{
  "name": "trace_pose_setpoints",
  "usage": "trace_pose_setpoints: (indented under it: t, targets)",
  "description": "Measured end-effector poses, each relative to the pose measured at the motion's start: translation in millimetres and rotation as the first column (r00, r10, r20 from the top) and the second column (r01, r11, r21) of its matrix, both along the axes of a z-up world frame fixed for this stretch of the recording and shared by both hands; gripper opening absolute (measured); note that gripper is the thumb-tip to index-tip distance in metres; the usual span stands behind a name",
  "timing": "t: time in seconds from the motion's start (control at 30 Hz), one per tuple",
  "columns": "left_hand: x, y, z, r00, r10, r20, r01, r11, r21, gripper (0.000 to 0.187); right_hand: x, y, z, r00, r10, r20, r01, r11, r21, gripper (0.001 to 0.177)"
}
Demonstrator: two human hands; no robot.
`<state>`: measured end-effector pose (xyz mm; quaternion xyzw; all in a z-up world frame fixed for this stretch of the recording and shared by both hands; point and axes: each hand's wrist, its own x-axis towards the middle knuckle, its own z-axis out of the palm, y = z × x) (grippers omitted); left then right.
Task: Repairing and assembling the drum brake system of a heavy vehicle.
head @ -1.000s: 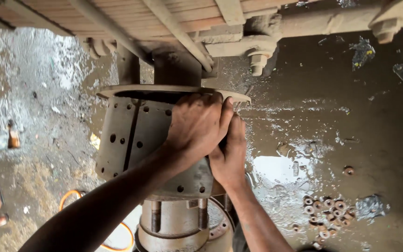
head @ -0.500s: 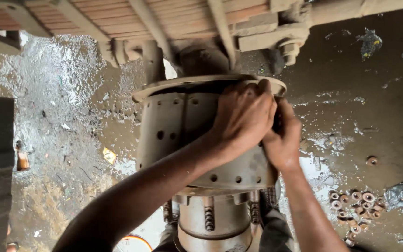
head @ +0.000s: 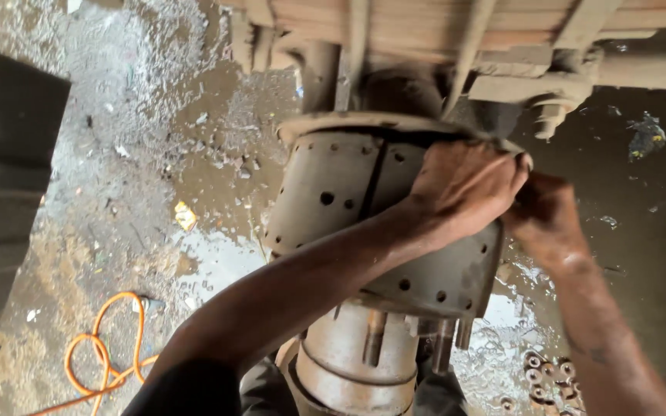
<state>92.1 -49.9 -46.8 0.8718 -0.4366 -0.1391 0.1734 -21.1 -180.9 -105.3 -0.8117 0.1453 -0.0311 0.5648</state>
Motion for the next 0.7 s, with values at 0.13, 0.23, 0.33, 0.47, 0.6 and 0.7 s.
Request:
trace_pose_setpoints:
  t: [0.13, 0.23, 0.33, 0.47, 0.6, 0.7]
  targets:
    - [-1, 13, -9, 0.997, 0.040, 0.066, -0.031, 0.990, -0.137, 0.037, 9, 13, 36, 0.994, 0.056, 0.096, -0.047, 0.995, -0.092, 0.006]
    - [4, 14, -4, 0.996, 0.063, 0.057, -0.044, 0.954, -0.297, 0.032, 11, 3, 28, 0.996, 0.041, 0.076, -0.031, 0.990, -0.139, 0.007]
    - [-2, 7, -25, 0.996, 0.081, 0.026, -0.070, 0.957, -0.281, 0.031, 2, 11, 24, 0.999, 0.033, 0.035, -0.030, 0.994, -0.101, 0.008]
    - [-1, 5, -12, 1.000, -0.015, 0.023, 0.018, 0.992, -0.124, 0.032, 13, 35, 50, 0.991, -0.078, 0.109, 0.071, 0.995, 0.065, 0.025]
    - [0, 3, -14, 0.994, -0.002, 0.110, 0.015, 0.992, -0.122, 0.035, 11, 31, 19, 0.963, -0.092, 0.254, 0.092, 0.996, 0.010, 0.025]
    - [5, 1, -16, 0.991, 0.023, 0.134, -0.018, 0.999, -0.033, 0.042, 14, 28, 8, 0.963, -0.092, 0.253, 0.140, 0.974, -0.180, 0.012]
